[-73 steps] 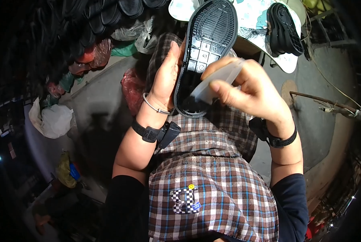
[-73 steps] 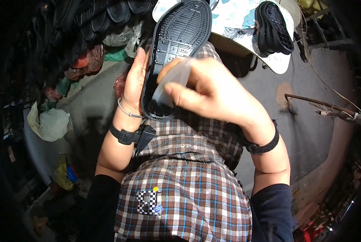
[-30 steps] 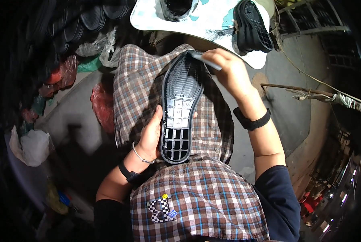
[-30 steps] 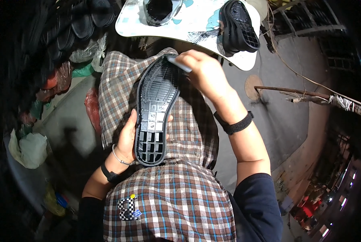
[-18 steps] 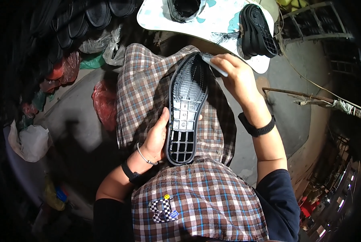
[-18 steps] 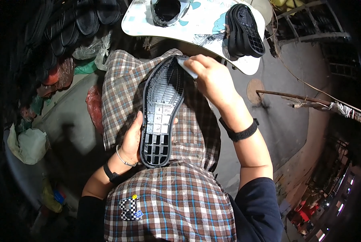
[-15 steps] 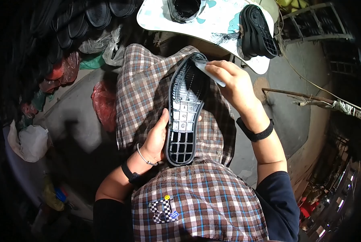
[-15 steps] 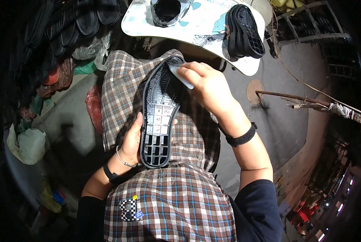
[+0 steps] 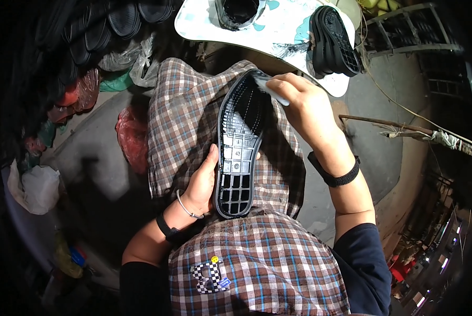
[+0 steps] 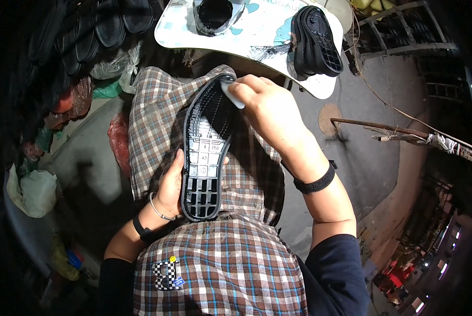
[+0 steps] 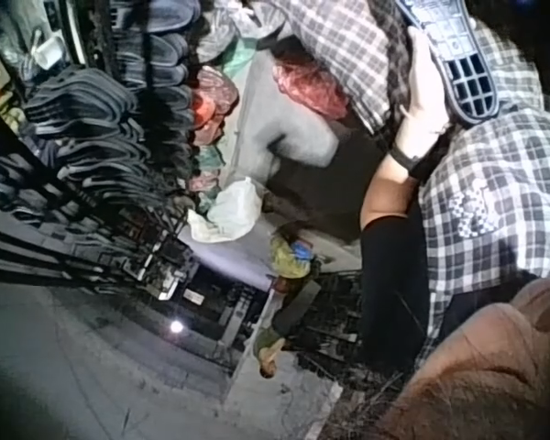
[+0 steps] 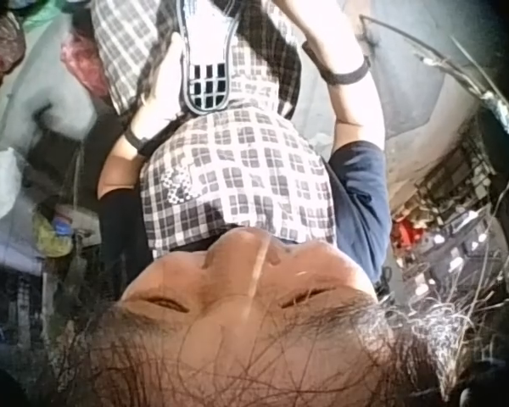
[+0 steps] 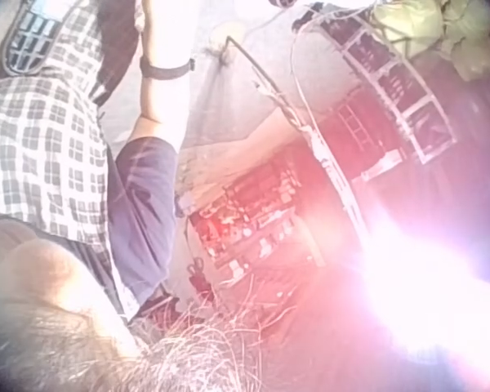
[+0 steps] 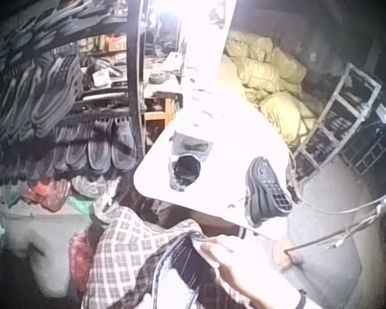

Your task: Applying glue or adhesive to the bottom of shoe soles using a brush.

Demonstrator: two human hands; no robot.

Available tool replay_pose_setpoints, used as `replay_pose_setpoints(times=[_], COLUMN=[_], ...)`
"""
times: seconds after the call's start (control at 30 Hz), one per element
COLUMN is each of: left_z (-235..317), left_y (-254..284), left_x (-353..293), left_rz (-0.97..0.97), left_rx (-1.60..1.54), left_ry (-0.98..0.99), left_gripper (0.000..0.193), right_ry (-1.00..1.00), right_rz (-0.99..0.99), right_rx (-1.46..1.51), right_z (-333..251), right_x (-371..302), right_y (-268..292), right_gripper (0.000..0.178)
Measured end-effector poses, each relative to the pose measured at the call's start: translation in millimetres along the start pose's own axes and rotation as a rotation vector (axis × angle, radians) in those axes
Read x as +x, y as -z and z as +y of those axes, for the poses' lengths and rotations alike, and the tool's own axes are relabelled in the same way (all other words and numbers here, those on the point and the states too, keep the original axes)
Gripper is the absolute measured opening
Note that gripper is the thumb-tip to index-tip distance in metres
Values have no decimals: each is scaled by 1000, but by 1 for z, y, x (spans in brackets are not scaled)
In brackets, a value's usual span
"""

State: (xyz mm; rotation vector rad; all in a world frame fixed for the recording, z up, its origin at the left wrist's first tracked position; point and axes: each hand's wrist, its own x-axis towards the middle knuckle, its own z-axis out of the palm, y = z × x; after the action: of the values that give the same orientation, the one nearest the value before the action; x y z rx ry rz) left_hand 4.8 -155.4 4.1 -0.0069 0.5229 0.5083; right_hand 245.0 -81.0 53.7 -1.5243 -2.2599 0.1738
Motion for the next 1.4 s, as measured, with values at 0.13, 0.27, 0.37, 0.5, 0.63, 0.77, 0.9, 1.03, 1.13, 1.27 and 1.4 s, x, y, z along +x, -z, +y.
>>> replay_pose_setpoints(times=[0.13,0.27,0.37,0.5,0.63,0.77,0.9,1.03,1.13,1.27,1.4], left_z=[6,9,20,38,52,56,57,67,61,62,67], left_y=[0,0,0,-5,5,6,21,25,30,21,4], left_x=[2,-2,3,8,21,25,14,0,-5,-4,13], left_rz=[-39,-34,-86,-52,-198,-109,-29,-257,-189,-148,-270], left_rx=[46,69,-139,-125,-40,-99,142,-96,-238,-84,-442], left_ry=[-12,-13,-107,-347,-452,-538,-598,-300,-286,-368,-160], left_gripper=[70,71,70,70,70,60,58,61,59,80,66], right_ry=[-1,-143,-191,-319,-235,-191,-242,-519,-773,-811,-499], right_rz=[-35,37,209,258,307,297,115,94,90,-78,50], right_rx=[14,193,233,340,247,124,109,328,934,1334,1495], right_z=[1,16,46,65,80,90,99,112,126,113,69], right_x=[3,7,23,62,105,134,144,144,144,124,79], right_y=[1,11,0,-27,-47,-65,-69,-64,-70,-62,-6], right_gripper=[29,17,14,11,15,16,17,18,26,29,27])
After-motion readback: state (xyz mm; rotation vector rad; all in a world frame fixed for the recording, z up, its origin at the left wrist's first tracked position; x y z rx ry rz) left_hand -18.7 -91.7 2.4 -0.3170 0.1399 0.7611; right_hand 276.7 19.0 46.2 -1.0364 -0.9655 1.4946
